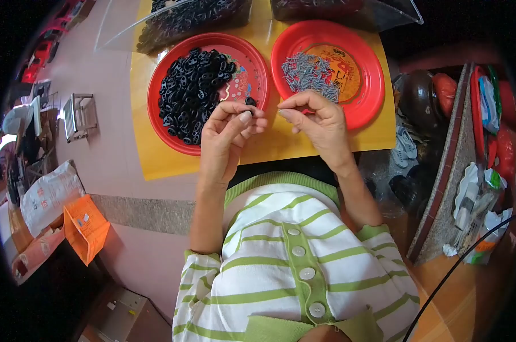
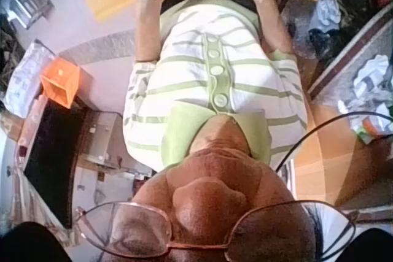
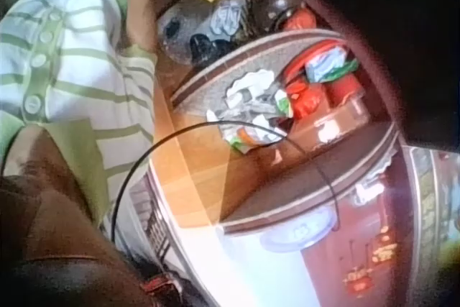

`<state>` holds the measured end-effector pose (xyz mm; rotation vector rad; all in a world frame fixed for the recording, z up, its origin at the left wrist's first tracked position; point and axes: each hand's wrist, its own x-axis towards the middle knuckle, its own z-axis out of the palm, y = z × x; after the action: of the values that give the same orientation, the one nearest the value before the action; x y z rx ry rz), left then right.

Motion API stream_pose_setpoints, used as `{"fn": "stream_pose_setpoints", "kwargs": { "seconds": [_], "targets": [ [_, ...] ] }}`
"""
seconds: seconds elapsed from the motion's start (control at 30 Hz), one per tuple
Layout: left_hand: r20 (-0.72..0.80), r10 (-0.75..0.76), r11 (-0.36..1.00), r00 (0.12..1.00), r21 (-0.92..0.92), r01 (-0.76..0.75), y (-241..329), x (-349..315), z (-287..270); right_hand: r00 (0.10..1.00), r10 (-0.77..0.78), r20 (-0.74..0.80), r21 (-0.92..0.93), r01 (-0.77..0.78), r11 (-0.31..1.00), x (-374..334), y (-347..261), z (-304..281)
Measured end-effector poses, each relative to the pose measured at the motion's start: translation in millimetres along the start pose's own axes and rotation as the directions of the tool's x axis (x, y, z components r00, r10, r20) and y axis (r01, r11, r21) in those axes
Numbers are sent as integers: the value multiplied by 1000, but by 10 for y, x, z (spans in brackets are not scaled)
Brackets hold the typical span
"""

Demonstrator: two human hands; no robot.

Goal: The person assembles small black rubber rings by inserting silver clips into them by hand.

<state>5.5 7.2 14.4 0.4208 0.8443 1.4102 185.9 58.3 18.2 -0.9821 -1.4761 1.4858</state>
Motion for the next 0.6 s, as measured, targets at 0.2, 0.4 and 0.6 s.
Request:
{"fn": "stream_pose_setpoints", "kwargs": {
  "seconds": [0.2, 0.4, 0.6],
  "targets": [
    [33, -14, 999, 999, -31, 15, -77, -62, -123, 998, 58, 33, 152, -62, 986, 40, 34, 134],
    [-28, -87, 994, 996, 62, 89, -84, -91, -113, 998, 53, 38, 172, -58, 983, 53, 79, 155],
    [-3, -102, 992, 995, 79, 102, -62, -108, -78, 995, 70, 67, 214, -83, 973, 73, 97, 206]
  ]
}}
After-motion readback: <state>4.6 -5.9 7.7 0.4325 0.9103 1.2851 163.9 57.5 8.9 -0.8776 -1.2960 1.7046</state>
